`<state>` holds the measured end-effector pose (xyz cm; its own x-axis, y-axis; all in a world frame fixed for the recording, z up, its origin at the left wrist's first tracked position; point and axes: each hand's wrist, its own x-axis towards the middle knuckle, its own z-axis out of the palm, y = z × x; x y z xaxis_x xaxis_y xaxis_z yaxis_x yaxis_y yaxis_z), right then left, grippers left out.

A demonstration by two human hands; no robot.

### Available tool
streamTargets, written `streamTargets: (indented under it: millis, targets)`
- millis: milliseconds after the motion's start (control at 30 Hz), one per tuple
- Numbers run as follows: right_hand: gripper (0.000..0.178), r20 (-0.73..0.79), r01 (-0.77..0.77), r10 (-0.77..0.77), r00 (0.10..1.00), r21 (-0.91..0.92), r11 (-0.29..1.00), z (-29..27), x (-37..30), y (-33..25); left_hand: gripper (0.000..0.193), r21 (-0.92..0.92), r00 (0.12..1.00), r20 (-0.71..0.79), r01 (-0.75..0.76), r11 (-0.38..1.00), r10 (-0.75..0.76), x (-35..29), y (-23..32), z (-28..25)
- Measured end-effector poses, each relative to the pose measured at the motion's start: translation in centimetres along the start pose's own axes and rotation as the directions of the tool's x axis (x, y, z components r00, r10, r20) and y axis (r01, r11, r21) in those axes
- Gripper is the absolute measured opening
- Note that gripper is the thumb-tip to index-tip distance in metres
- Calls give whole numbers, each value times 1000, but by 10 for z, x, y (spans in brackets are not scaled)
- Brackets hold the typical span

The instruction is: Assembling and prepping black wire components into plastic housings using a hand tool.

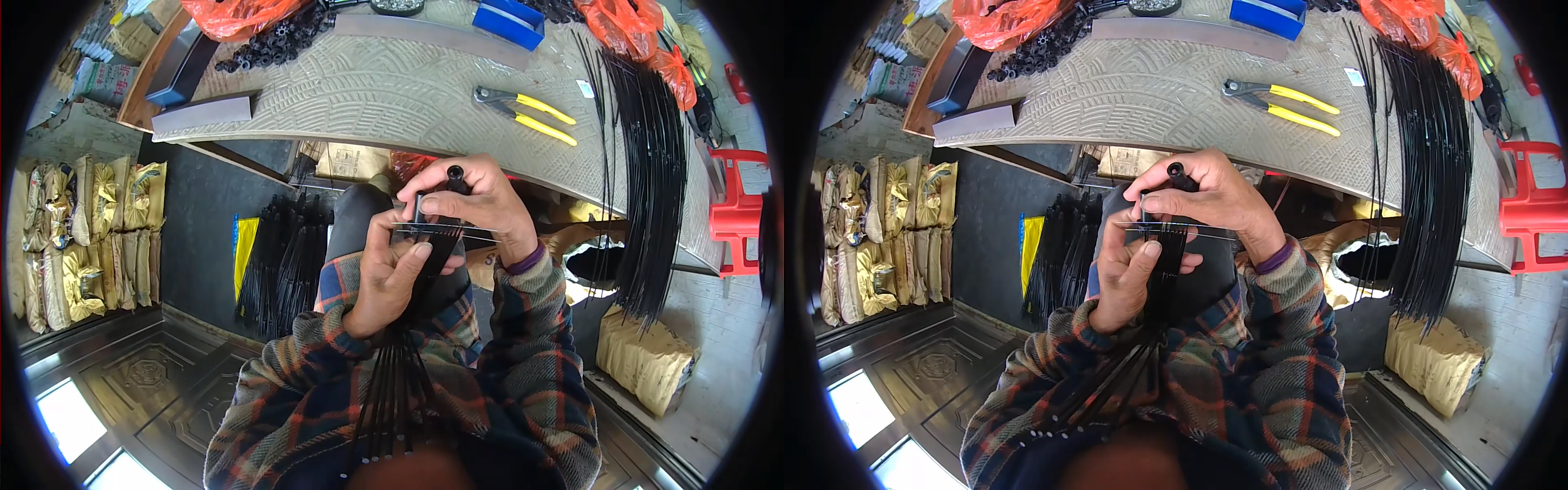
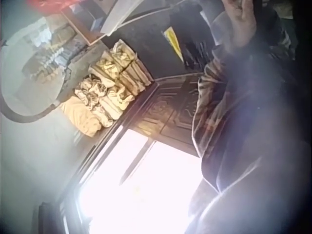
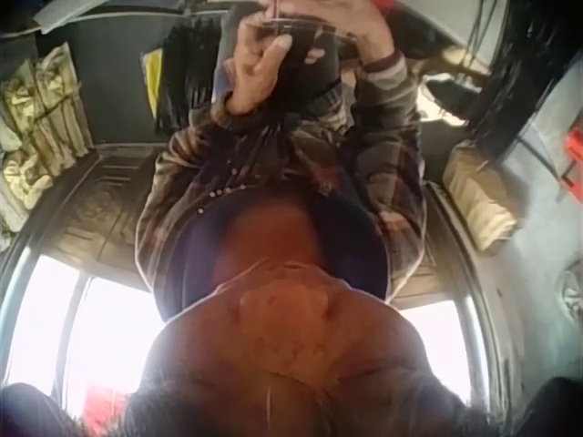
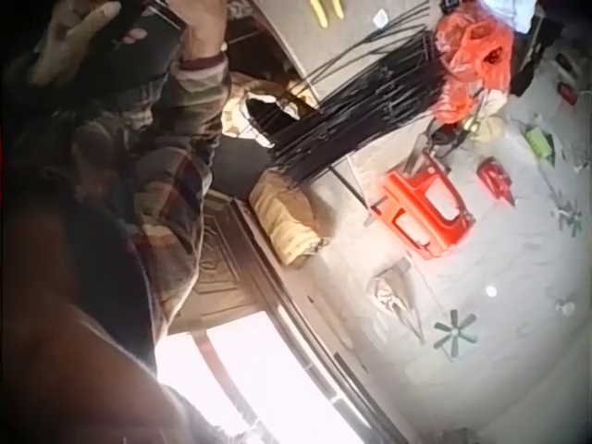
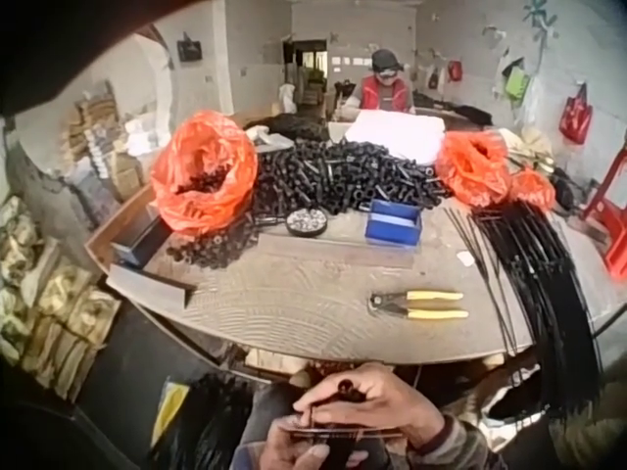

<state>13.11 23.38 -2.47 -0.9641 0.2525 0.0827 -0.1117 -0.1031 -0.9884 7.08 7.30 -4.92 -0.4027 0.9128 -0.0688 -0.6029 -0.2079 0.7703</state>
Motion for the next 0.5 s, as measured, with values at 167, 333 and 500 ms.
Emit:
streamTargets:
  millis: [167, 333, 500]
  targets:
    - [36, -599, 269, -153, 786, 109, 957, 7, -14, 40, 27, -20, 1000, 9, -28, 999, 28, 2, 1, -9]
    - [24, -721, 264, -17, 692, 231, 936, 62, -40, 41, 27, 67, 987, -133, -83, 994, 92, 6, 1, -6]
    - [11, -749, 302, 32, 661, 305, 903, 70, -34, 35, 26, 115, 988, -105, -103, 988, 115, 4, 2, -7]
